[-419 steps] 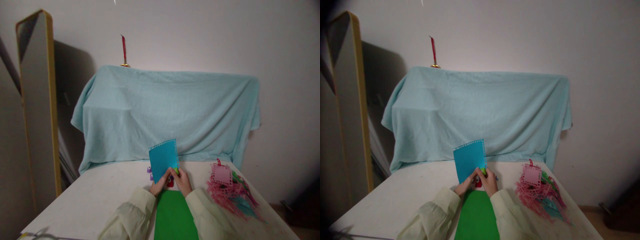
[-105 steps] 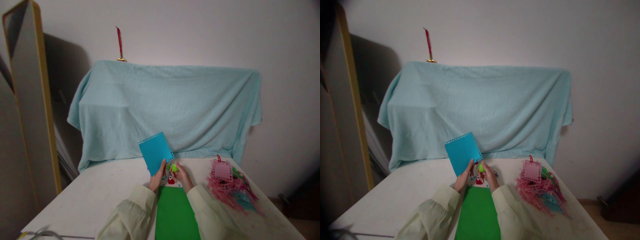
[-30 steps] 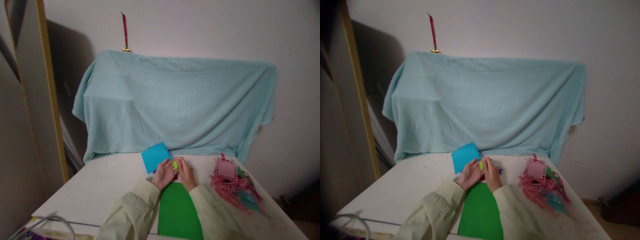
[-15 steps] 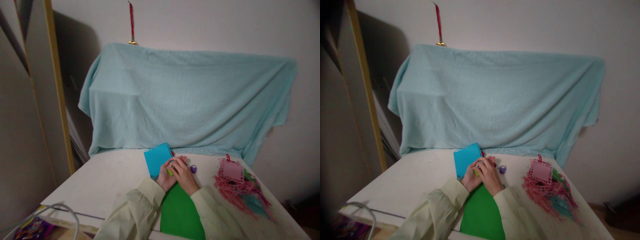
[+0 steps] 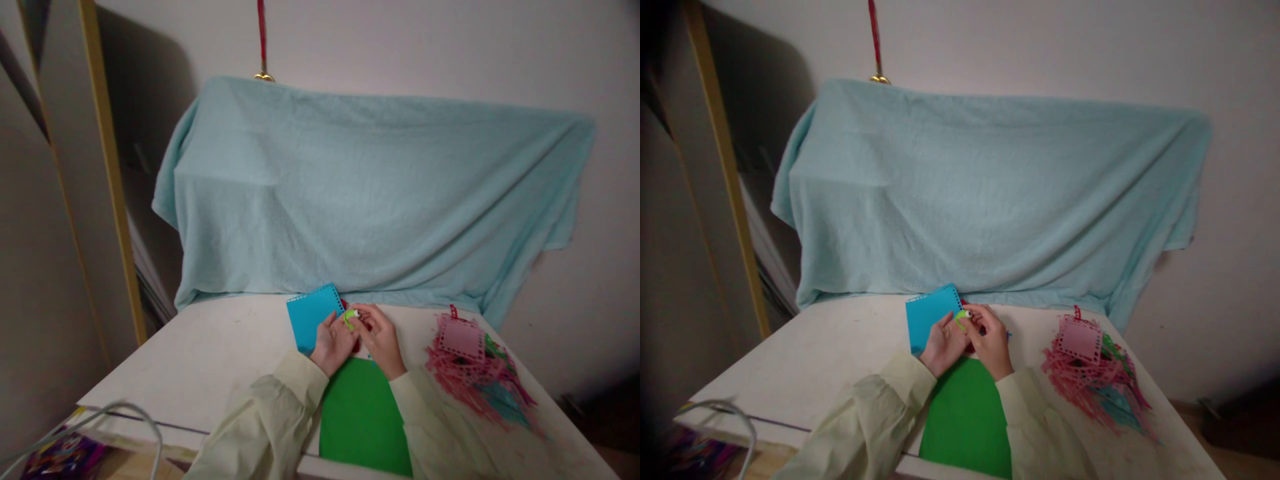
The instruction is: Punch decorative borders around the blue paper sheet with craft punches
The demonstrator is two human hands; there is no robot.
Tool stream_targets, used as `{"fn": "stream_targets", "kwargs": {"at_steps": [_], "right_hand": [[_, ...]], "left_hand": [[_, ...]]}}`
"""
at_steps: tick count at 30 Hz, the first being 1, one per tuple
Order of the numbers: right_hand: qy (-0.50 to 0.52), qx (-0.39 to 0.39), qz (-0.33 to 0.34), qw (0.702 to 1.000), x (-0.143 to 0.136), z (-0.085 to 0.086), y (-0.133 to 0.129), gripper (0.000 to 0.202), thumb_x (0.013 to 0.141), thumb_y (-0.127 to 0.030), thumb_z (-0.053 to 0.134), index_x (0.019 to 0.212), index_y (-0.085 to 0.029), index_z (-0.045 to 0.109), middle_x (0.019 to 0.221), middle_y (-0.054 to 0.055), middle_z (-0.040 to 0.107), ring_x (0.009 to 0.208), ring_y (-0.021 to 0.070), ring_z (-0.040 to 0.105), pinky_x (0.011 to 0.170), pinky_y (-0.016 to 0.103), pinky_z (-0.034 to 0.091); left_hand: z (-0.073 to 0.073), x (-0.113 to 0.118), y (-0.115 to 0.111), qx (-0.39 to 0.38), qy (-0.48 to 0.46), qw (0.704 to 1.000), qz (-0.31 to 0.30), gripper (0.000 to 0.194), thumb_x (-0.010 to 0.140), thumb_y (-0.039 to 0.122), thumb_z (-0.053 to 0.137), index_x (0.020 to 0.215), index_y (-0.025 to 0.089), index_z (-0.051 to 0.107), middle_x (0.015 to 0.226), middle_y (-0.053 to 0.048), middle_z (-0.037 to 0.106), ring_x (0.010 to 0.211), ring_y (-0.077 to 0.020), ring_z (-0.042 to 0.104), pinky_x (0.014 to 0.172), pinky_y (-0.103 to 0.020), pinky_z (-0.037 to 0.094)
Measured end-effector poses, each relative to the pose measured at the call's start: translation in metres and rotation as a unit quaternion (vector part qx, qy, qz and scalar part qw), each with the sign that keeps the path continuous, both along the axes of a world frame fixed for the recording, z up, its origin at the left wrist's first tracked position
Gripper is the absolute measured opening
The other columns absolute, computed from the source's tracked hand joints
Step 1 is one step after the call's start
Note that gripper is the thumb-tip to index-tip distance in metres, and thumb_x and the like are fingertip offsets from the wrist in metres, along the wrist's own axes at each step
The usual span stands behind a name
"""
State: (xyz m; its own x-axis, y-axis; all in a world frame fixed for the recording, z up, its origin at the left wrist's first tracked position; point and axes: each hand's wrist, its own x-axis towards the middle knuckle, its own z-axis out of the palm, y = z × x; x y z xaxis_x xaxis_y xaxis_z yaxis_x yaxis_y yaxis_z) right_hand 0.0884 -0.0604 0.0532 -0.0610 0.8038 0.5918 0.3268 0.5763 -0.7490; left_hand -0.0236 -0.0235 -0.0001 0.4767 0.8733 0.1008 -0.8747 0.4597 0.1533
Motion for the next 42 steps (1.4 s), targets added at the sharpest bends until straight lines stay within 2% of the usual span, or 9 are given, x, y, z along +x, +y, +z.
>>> {"fn": "stream_targets", "kwargs": {"at_steps": [4,9,13,19,23,26,29,37,42], "right_hand": [[0.006,0.066,-0.071,0.995,0.001,0.006,-0.008,0.025,0.086,-0.025,0.056,0.110,-0.021,0.060,0.099,0.008,0.061,0.087,0.0199,0.058,0.077,0.033,0.048],[-0.195,0.057,0.028,0.979,-0.014,-0.007,-0.011,0.012,0.082,-0.020,0.059,0.092,-0.023,0.065,0.089,0.006,0.063,0.085,0.0218,0.058,0.078,0.034,0.047],[-0.143,0.063,0.008,0.988,-0.015,-0.003,-0.010,0.018,0.084,-0.021,0.058,0.100,-0.023,0.064,0.095,0.006,0.063,0.089,0.0213,0.058,0.081,0.034,0.046],[-0.036,0.099,-0.093,0.990,0.006,0.026,-0.017,0.020,0.085,-0.023,0.057,0.105,-0.021,0.062,0.091,0.006,0.062,0.078,0.0183,0.058,0.074,0.032,0.048],[-0.018,0.159,-0.212,0.964,0.003,0.017,-0.021,0.029,0.085,-0.022,0.057,0.114,-0.021,0.057,0.099,0.008,0.061,0.082,0.0193,0.057,0.078,0.034,0.046],[-0.176,0.127,-0.070,0.974,-0.012,-0.001,-0.018,0.021,0.085,-0.022,0.057,0.104,-0.023,0.062,0.096,0.007,0.063,0.088,0.0216,0.059,0.080,0.035,0.047],[-0.234,0.048,-0.018,0.971,-0.021,-0.006,-0.014,0.015,0.082,-0.019,0.060,0.095,-0.024,0.064,0.091,0.005,0.065,0.086,0.0211,0.060,0.077,0.032,0.047],[0.051,-0.071,0.022,0.996,-0.005,0.016,-0.009,0.022,0.082,-0.032,0.062,0.099,-0.019,0.064,0.082,0.004,0.064,0.070,0.0163,0.057,0.064,0.027,0.046],[0.312,-0.209,0.125,0.918,0.000,0.012,0.001,0.024,0.081,-0.036,0.064,0.091,-0.015,0.064,0.073,0.001,0.059,0.055,0.0101,0.048,0.050,0.022,0.040]], "left_hand": [[-0.001,0.000,-0.001,0.004,-0.002,1.000,-0.002,0.041,0.088,0.031,0.037,0.111,0.004,0.056,0.116,-0.020,0.060,0.111,-0.0238,0.057,0.099,-0.036,0.040],[-0.001,-0.002,-0.002,0.014,0.029,0.999,-0.014,0.050,0.089,0.030,0.030,0.124,0.000,0.049,0.126,-0.021,0.054,0.121,-0.0265,0.049,0.103,-0.038,0.035],[0.009,-0.002,-0.006,0.043,0.017,0.998,-0.030,0.051,0.090,0.032,0.031,0.126,0.000,0.047,0.131,-0.019,0.051,0.125,-0.0257,0.044,0.106,-0.036,0.032],[0.016,-0.001,-0.008,0.015,-0.003,1.000,-0.008,0.042,0.090,0.029,0.035,0.118,0.004,0.053,0.124,-0.018,0.057,0.119,-0.0229,0.051,0.102,-0.035,0.038],[0.007,-0.001,-0.005,0.013,-0.003,1.000,-0.005,0.047,0.089,0.029,0.034,0.127,0.004,0.046,0.132,-0.019,0.050,0.126,-0.0241,0.045,0.104,-0.038,0.036],[-0.001,-0.002,-0.001,0.011,0.014,1.000,-0.010,0.047,0.089,0.028,0.033,0.129,0.006,0.046,0.131,-0.016,0.052,0.125,-0.0230,0.046,0.105,-0.037,0.035],[-0.002,-0.003,0.003,0.006,0.034,0.999,-0.031,0.049,0.090,0.030,0.032,0.127,0.001,0.047,0.131,-0.019,0.051,0.125,-0.0252,0.045,0.106,-0.037,0.033],[0.011,-0.006,0.002,0.034,0.015,0.999,0.003,0.045,0.091,0.031,0.032,0.125,0.006,0.050,0.131,-0.018,0.051,0.123,-0.0250,0.048,0.101,-0.040,0.039],[0.009,-0.006,0.000,0.014,0.011,1.000,0.004,0.046,0.091,0.033,0.032,0.120,0.003,0.052,0.130,-0.021,0.051,0.119,-0.0260,0.051,0.097,-0.040,0.042]]}}
